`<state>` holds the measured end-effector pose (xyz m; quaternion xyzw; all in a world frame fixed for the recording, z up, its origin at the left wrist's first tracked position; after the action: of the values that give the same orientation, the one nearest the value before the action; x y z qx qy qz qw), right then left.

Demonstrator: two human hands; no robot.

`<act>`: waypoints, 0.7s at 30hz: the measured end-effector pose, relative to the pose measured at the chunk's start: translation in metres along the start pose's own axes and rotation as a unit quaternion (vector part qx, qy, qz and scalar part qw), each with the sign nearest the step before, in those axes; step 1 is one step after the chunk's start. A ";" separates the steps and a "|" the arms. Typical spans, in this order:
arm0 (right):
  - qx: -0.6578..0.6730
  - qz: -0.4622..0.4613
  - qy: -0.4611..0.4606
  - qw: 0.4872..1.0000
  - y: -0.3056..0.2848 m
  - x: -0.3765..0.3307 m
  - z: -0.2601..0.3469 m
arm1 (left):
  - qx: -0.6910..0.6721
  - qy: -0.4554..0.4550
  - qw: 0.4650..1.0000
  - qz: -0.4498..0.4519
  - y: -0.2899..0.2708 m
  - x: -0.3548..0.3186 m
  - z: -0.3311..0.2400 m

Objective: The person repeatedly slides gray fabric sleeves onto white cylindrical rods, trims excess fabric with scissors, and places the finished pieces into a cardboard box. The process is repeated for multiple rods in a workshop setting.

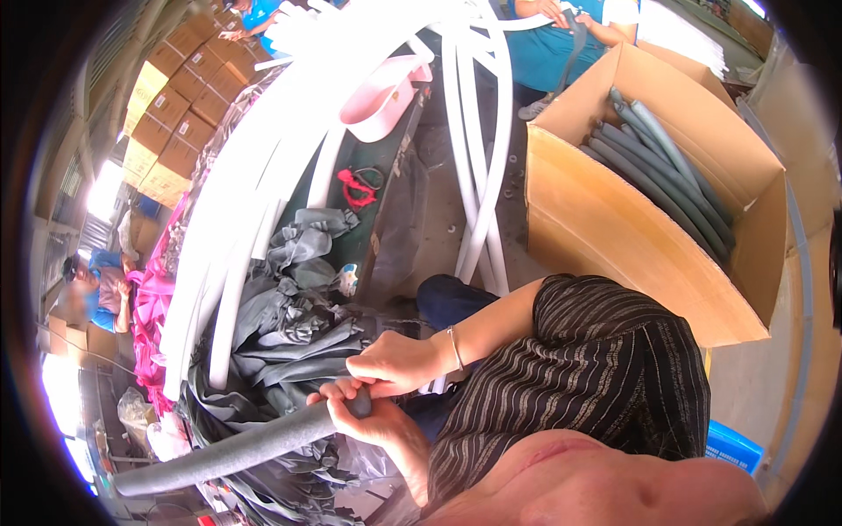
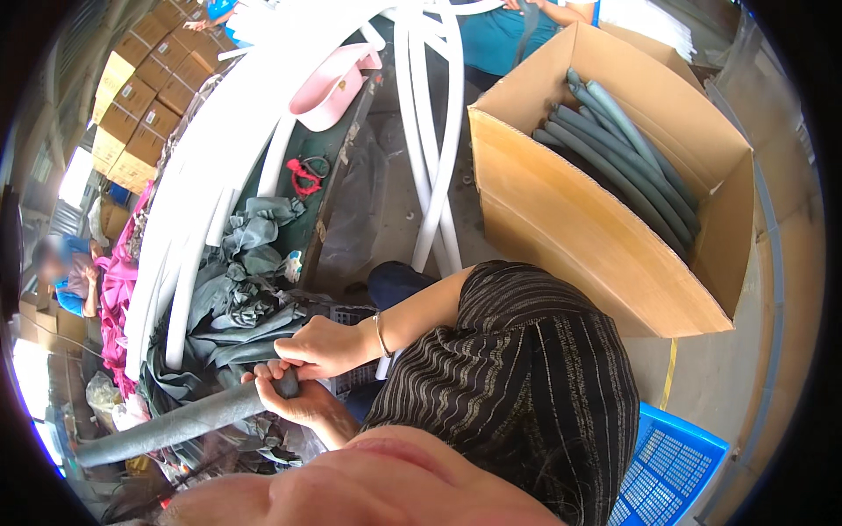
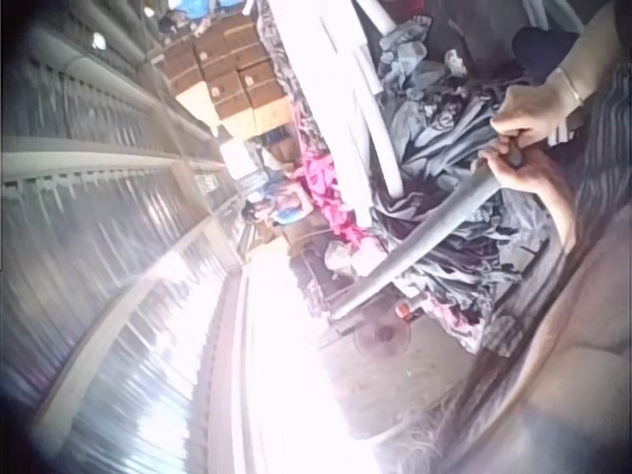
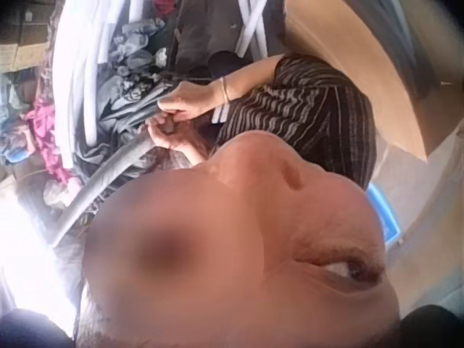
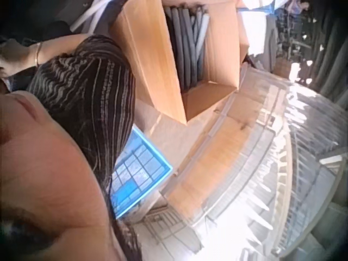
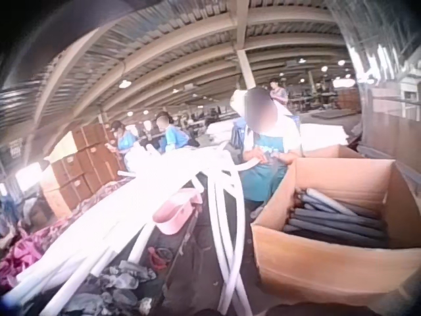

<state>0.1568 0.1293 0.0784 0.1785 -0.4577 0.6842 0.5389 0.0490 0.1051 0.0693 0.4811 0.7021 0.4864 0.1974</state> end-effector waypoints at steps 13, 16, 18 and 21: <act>0.122 0.066 0.080 0.987 0.011 -0.014 -0.010 | 0.019 -0.024 0.999 0.017 -0.012 0.019 -0.005; 0.193 0.114 0.108 0.969 0.016 -0.020 -0.007 | -0.030 -0.010 0.998 0.045 -0.022 0.034 -0.030; 0.236 0.115 0.119 0.957 0.017 -0.018 -0.002 | -0.048 -0.018 0.996 0.076 -0.022 0.034 -0.033; 0.232 0.112 0.107 0.960 0.017 -0.017 -0.005 | -0.048 -0.028 0.995 0.080 -0.015 0.036 -0.029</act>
<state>0.1486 0.1234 0.0561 0.1719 -0.2425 0.8429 0.4485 0.0036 0.1208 0.0763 0.5390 0.6315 0.5199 0.2008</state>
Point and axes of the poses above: each hand's wrist, its own x-axis towards the middle knuckle, its own y-axis out of the palm, z = x × y, the point moved 6 cm from there along x, towards the middle knuckle, and after that the axes turned 13 degrees about -x, right-handed, at the moved point
